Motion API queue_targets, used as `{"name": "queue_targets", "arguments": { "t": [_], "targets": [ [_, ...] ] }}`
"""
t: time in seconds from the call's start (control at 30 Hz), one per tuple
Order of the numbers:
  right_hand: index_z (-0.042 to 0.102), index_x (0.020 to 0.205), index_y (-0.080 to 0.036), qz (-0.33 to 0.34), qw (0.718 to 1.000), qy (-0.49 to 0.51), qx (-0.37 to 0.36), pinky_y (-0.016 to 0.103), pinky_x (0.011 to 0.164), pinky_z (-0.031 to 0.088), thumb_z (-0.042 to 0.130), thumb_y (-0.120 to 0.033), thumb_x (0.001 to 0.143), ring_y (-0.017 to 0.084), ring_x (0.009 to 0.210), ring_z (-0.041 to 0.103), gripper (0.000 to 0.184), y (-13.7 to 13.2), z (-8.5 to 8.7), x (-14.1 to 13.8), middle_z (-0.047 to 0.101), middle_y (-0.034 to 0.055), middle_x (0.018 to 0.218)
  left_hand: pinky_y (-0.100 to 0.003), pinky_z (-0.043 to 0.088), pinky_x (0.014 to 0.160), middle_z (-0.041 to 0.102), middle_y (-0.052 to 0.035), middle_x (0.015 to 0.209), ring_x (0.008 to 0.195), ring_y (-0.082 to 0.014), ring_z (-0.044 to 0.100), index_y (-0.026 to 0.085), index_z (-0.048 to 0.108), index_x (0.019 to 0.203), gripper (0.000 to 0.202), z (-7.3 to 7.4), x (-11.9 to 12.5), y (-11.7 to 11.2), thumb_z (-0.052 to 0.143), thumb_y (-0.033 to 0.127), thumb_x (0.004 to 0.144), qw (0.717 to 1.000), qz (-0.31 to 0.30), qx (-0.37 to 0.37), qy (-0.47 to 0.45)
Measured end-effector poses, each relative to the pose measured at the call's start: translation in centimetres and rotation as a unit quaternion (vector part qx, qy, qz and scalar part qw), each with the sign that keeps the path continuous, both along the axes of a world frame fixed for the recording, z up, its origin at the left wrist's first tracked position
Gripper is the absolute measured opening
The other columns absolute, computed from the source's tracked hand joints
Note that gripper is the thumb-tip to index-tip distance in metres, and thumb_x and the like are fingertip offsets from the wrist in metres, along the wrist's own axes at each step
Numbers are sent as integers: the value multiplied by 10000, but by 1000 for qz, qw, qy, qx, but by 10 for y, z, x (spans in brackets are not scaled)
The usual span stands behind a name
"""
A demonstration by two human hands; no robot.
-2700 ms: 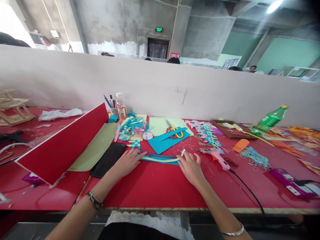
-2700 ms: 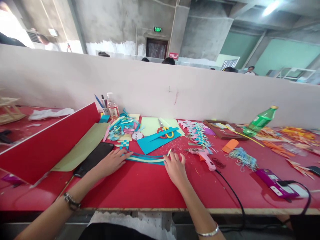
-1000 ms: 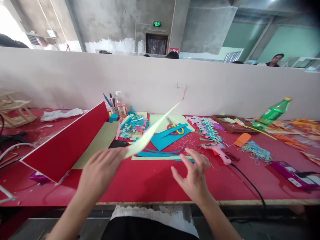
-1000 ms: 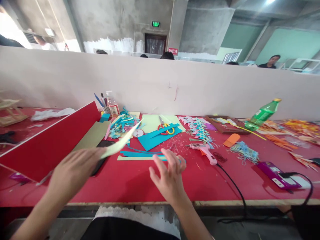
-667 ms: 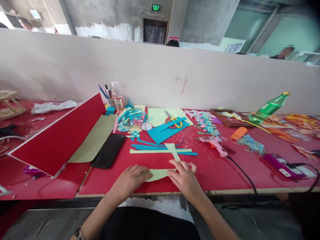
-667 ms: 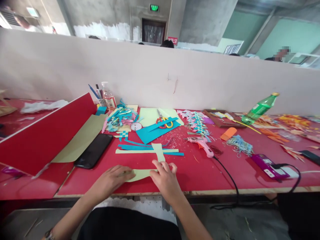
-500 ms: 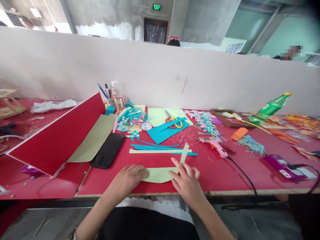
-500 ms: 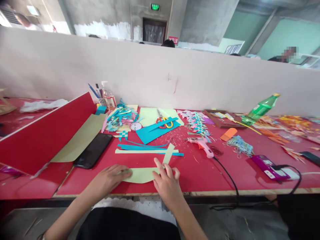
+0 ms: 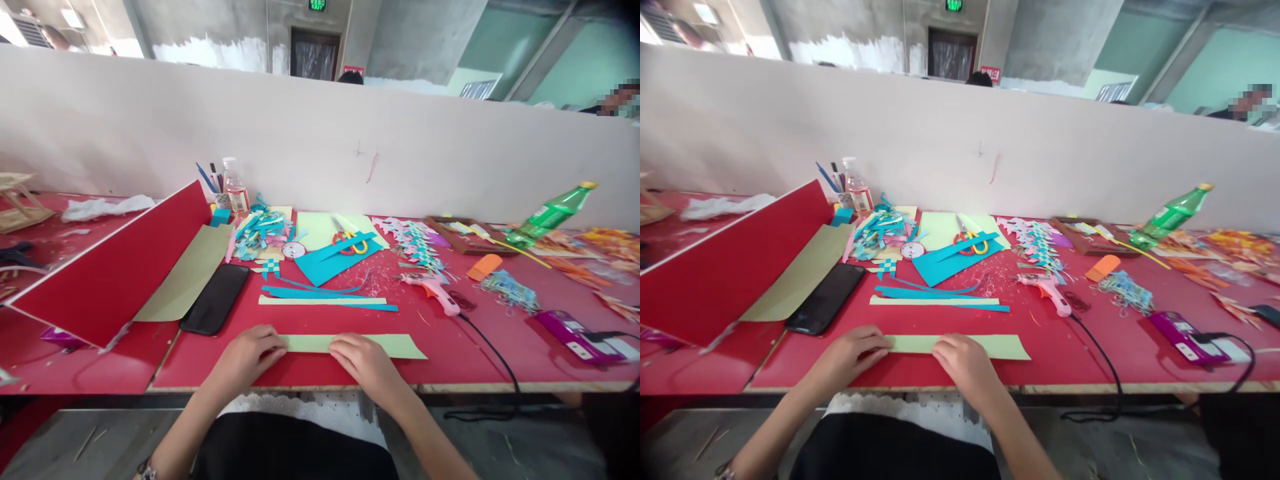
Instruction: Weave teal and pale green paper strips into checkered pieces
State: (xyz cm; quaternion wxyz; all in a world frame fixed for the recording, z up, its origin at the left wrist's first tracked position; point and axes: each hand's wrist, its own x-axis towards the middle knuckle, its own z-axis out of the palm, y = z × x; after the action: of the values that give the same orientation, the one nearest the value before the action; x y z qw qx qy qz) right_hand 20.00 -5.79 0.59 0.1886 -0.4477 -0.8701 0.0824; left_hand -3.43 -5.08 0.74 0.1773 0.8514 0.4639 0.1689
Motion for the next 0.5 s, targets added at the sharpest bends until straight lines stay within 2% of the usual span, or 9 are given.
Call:
{"name": "queue_targets", "arguments": {
  "t": [0.13, 0.27, 0.5],
  "targets": [
    [557, 706, -189, 34, 997, -69, 13, 221, 595, 366, 396, -192, 820, 114, 658, 504, 197, 17, 3, -1, 563, 1, 701, -194, 395, 644, 568, -25, 798, 732, -113, 531, 199, 594, 829, 261, -5, 0, 2, 348, 285, 820, 999, 30, -9, -7],
    [530, 689, -180, 58, 988, -132, 61, 244, 609, 332, 402, -206, 817, 124, 652, 491, 182, 30, -5, -2, 549, 4, 666, -193, 395, 632, 571, -16, 800, 733, -119, 533, 204, 574, 830, 234, -12, 2, 5, 360, 298, 811, 998, 67, -3, 15],
    [492, 682, -177, 46, 985, -147, 76, 241, 590, 293, 422, -233, 810, 123, 634, 474, 156, 34, -14, 0, 538, -4, 661, -202, 389, 613, 573, -9, 785, 727, -129, 537, 201, 517, 789, 177, -17, 2, 6, 369, 296, 805, 991, 116, 9, 63]
  ]
}}
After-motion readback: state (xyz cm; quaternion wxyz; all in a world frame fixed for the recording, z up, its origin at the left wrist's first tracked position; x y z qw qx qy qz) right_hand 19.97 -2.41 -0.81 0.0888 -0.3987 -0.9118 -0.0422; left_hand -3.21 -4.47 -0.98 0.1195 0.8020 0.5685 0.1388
